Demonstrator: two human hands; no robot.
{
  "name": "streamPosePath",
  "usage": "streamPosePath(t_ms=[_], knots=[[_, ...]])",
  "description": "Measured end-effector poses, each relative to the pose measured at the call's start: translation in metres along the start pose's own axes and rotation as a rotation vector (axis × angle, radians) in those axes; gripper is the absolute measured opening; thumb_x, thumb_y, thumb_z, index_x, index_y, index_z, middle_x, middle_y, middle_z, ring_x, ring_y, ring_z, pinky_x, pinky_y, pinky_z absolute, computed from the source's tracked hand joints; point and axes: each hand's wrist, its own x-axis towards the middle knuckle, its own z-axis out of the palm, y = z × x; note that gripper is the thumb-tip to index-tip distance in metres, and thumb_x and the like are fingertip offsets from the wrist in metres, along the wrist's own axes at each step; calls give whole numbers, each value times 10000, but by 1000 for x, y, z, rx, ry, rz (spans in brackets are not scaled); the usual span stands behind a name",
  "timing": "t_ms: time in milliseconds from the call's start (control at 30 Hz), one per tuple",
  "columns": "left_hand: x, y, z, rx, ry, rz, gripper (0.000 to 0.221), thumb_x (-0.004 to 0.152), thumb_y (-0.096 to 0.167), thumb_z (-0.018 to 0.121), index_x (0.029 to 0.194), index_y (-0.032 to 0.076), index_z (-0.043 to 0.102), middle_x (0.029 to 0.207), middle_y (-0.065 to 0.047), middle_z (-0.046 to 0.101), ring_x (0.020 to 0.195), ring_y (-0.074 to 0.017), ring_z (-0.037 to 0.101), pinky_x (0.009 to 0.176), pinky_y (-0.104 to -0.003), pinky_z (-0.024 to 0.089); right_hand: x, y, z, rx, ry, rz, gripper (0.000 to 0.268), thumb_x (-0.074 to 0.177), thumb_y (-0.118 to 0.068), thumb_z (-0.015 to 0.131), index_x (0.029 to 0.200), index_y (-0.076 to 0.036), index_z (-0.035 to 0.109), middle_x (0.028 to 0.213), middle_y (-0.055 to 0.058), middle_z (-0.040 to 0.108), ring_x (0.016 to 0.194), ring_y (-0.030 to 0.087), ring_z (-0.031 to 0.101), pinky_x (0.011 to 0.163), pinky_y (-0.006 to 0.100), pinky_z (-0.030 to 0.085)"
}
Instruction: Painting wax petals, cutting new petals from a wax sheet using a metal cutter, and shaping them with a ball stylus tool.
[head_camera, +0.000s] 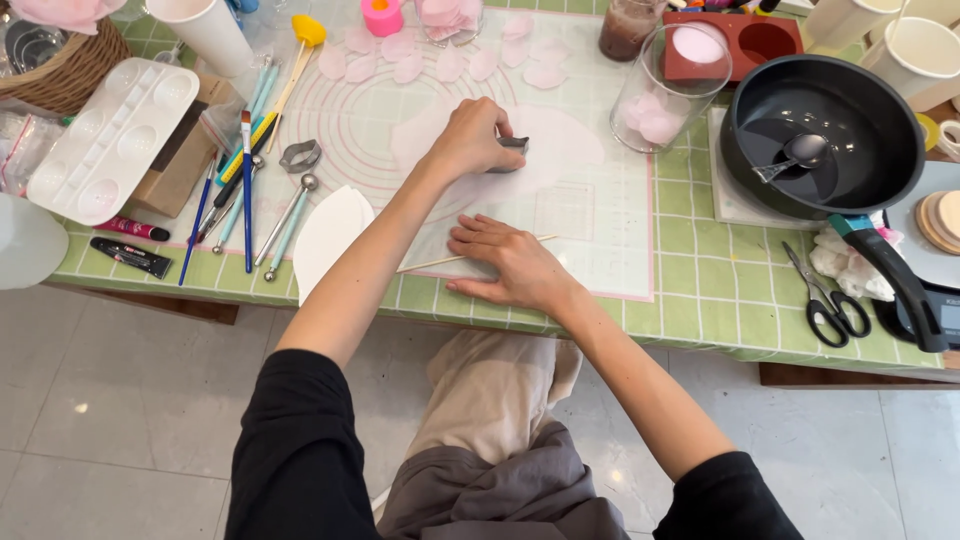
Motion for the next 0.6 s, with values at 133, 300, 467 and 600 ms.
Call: streamPosePath(t_ms=[133,300,467,600], knots=[[2,4,-8,-15,21,-8,415,586,241,932,870,-21,780,757,-160,729,663,-243,703,627,-358,569,-1,-2,-1,24,11,-3,521,859,-389,799,1195,4,738,1298,141,703,1354,329,576,1164,434,444],[18,25,-42,-68,94,47,390,636,290,924,888,20,799,760,-113,735,649,-190,674,589,-344,537,0,0,0,21,5,-1,498,870,-363,806,1196,8,738,1309,144,701,1343,328,584,1168,436,439],[25,40,0,-48,2,87,410,616,274,921,887,2,779,774,-140,740,674,-214,706,623,-344,566,1,-1,1,27,18,18,503,852,-362,814,1185,8,743,1285,144,711,1337,332,583,1152,436,446],[27,42,34,-12,-29,106,406,599,238,921,862,-29,764,795,-191,737,749,-275,726,685,-372,581,1,-4,-3,33,12,48,474,856,-348,822,1174,-6,748,1251,130,729,1327,322,595,1138,429,471]])
